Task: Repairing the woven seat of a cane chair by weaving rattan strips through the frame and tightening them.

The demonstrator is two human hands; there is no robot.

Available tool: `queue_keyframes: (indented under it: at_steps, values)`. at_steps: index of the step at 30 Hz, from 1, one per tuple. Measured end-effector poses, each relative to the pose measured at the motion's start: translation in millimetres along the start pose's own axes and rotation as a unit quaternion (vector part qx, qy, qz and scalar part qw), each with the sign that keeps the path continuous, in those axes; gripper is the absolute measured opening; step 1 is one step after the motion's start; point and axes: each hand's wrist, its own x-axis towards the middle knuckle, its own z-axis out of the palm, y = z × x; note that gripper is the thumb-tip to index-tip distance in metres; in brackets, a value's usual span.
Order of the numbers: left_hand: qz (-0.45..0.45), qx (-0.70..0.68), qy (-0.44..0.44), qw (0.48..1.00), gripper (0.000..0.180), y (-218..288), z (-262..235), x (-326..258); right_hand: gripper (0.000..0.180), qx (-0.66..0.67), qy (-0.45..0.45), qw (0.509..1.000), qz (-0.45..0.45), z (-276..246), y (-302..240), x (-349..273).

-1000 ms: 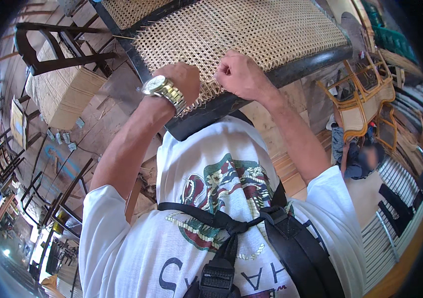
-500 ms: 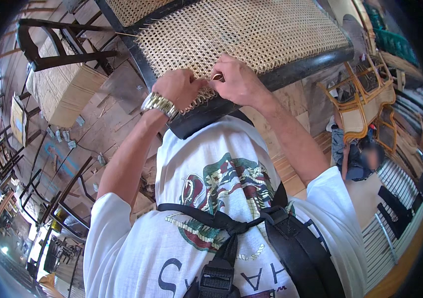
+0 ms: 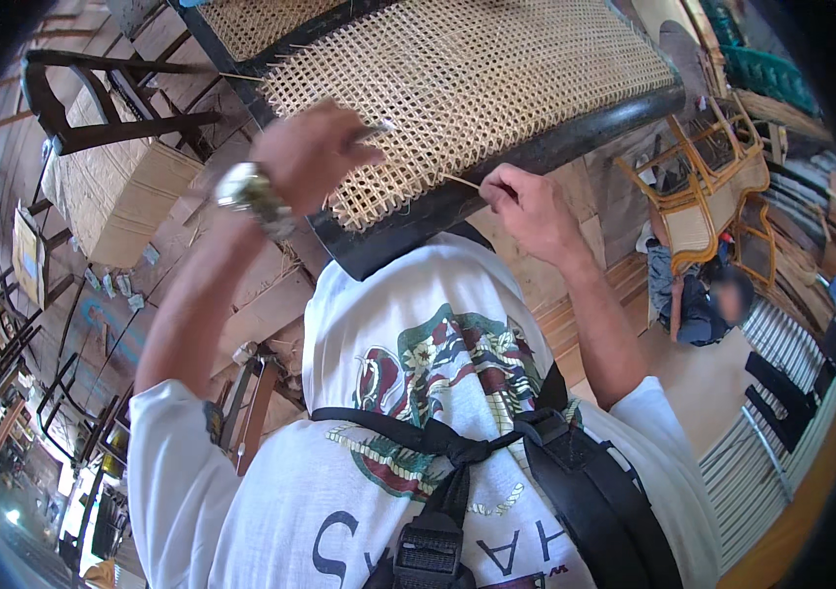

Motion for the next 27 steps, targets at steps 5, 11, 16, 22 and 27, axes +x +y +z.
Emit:
queue_keyframes:
  at_steps: [5,11,16,22,27]
  values:
    - [-0.009,0.083,-0.058,0.995,0.034,-4.3,49.7,11.3,0.013,0.084,-0.030,0.996,-0.006,-8.0,22.8,3.6]
    - [-0.046,0.008,-0.072,0.996,0.051,2.1,47.9,22.2,0.013,0.003,-0.054,0.997,-0.052,-14.4,26.3,13.0]
    - [-0.083,-0.173,-0.100,0.976,0.049,-21.8,54.8,21.3,0.012,-0.065,-0.015,0.990,-0.127,-10.2,14.7,16.8]
    - [-0.138,-0.336,-0.103,0.926,0.034,-65.0,64.8,18.6,0.012,0.008,-0.046,0.995,-0.092,5.4,11.9,30.6]
    - [-0.131,-0.378,-0.089,0.912,0.034,-84.2,40.9,6.3,0.013,-0.054,0.010,0.993,-0.105,33.5,-7.6,30.3]
